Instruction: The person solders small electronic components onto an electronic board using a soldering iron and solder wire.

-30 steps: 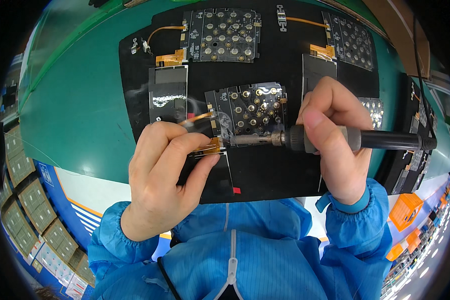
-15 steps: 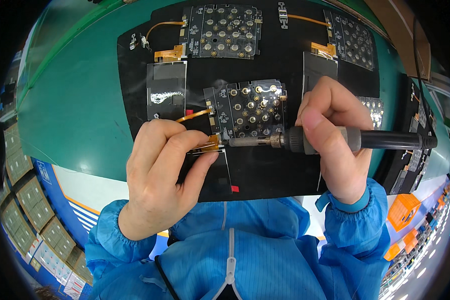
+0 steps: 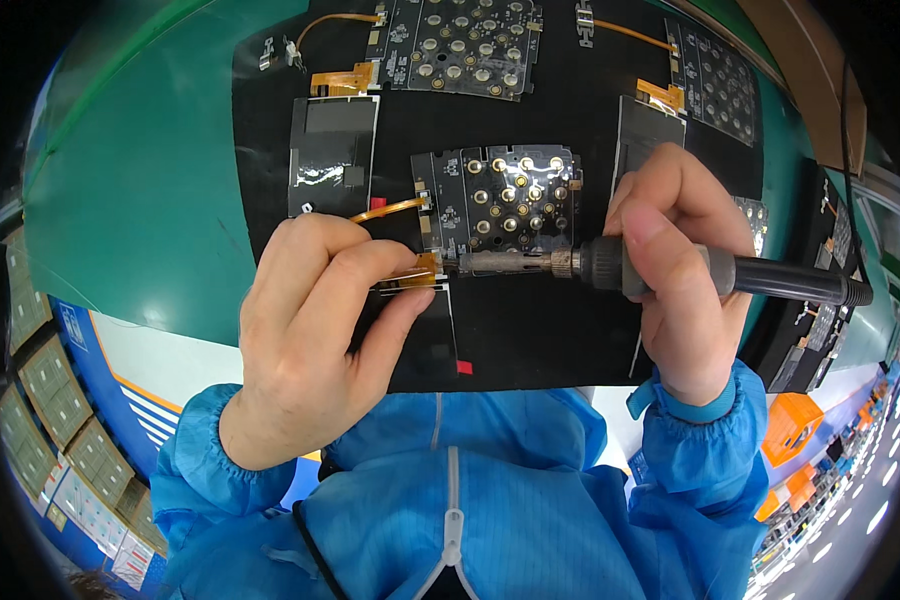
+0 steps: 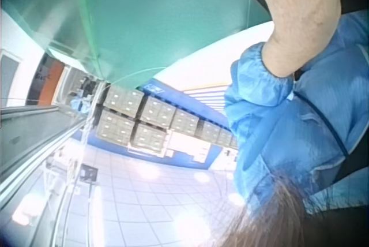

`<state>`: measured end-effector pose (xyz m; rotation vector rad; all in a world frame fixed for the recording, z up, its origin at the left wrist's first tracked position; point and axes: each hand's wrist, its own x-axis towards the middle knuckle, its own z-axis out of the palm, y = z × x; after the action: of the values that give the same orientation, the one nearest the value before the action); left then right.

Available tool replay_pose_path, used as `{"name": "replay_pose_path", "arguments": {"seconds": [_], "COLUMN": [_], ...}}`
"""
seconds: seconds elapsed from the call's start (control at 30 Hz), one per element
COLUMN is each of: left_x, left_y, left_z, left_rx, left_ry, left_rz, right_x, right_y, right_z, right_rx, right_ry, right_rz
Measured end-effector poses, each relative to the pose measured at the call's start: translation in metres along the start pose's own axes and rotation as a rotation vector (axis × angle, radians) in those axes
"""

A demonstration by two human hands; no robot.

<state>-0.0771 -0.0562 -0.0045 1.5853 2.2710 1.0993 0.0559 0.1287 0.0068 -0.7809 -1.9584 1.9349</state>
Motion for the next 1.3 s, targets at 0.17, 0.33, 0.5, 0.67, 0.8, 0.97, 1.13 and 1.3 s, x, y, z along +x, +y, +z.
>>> {"name": "replay_pose_path", "arguments": {"seconds": [0.17, 0.33, 0.5, 0.67, 0.8, 0.97, 1.13, 1.3], "left_x": [-0.002, -0.003, -0.004, 0.000, 0.003, 0.002, -0.012, -0.008], "left_y": [0.000, 0.001, -0.001, 0.000, 0.001, 0.012, -0.011, -0.031], "left_z": [-0.002, -0.004, -0.003, -0.004, -0.008, -0.038, -0.064, -0.072], "left_rx": [0.006, 0.016, 0.014, 0.028, -0.001, -0.020, 0.147, 0.054], "left_ry": [0.008, -0.013, 0.013, 0.013, -0.011, 0.076, 0.224, 0.283], "left_rz": [0.001, -0.018, -0.010, 0.000, -0.007, -0.148, -0.176, -0.421], "right_x": [0.001, 0.001, 0.000, 0.004, -0.002, -0.022, 0.001, 0.009], "right_y": [0.002, 0.006, 0.001, -0.001, -0.021, -0.045, -0.020, -0.019], "right_z": [0.002, 0.004, 0.003, -0.002, -0.001, -0.041, -0.095, -0.131], "right_rx": [-0.002, -0.075, -0.007, 0.102, 0.112, 0.120, -0.267, -0.838], "right_ry": [-0.029, -0.018, -0.022, -0.053, 0.156, 0.529, 0.973, 0.859], "right_rz": [-0.030, -0.083, -0.030, -0.036, -0.022, -0.219, -0.584, -0.395]}}
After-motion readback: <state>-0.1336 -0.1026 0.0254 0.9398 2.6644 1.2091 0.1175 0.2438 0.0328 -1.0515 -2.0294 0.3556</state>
